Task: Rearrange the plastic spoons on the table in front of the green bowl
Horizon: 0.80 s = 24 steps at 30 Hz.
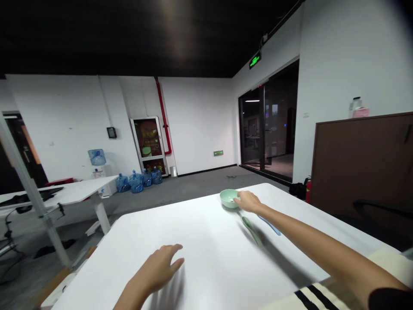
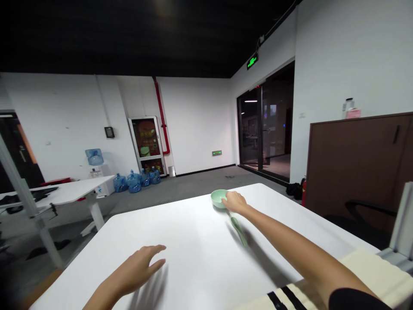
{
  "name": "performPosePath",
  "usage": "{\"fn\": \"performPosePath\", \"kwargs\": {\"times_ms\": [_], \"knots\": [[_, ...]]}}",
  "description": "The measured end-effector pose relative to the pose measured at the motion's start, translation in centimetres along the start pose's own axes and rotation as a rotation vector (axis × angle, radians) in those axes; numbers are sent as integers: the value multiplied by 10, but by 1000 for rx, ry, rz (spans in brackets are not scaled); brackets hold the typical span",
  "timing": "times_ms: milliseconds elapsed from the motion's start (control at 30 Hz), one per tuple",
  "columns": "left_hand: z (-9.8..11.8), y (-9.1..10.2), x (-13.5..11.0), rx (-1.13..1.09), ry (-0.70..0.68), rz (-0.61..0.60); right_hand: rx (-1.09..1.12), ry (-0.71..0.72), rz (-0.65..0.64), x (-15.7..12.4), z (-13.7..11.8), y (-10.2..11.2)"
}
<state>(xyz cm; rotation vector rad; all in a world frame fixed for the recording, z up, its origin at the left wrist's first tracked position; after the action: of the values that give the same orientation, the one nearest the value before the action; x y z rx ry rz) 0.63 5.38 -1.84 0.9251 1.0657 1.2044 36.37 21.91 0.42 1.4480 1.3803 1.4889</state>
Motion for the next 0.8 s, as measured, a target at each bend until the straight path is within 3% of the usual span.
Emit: {"fn": "performPosePath", "kwargs": {"times_ms": [233, 533, 700, 800], "knots": [[3, 3, -2, 1, 18, -11, 17, -132, -83, 50, 19, -33], [0, 0, 7, -14, 33, -13, 20, -174, -141, 79, 38, -72], [-2, -1, 10, -15, 44, -26, 25, -159, -168, 82, 40, -81], [-2, -1, 9, -10, 46, -32, 25, -142, -167, 81, 36, -74]]}}
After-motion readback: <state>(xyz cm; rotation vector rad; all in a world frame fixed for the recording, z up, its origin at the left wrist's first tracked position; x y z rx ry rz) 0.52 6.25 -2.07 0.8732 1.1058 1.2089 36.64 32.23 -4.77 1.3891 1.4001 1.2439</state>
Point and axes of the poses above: each hand's wrist, its own x-axis towards the middle knuckle, its own y-axis out of the back of the hand, z = x × y, the point moved 6 cm from there along x, towards the middle knuckle, and after that the axes turned 13 degrees about y, right-handed, at the moved point
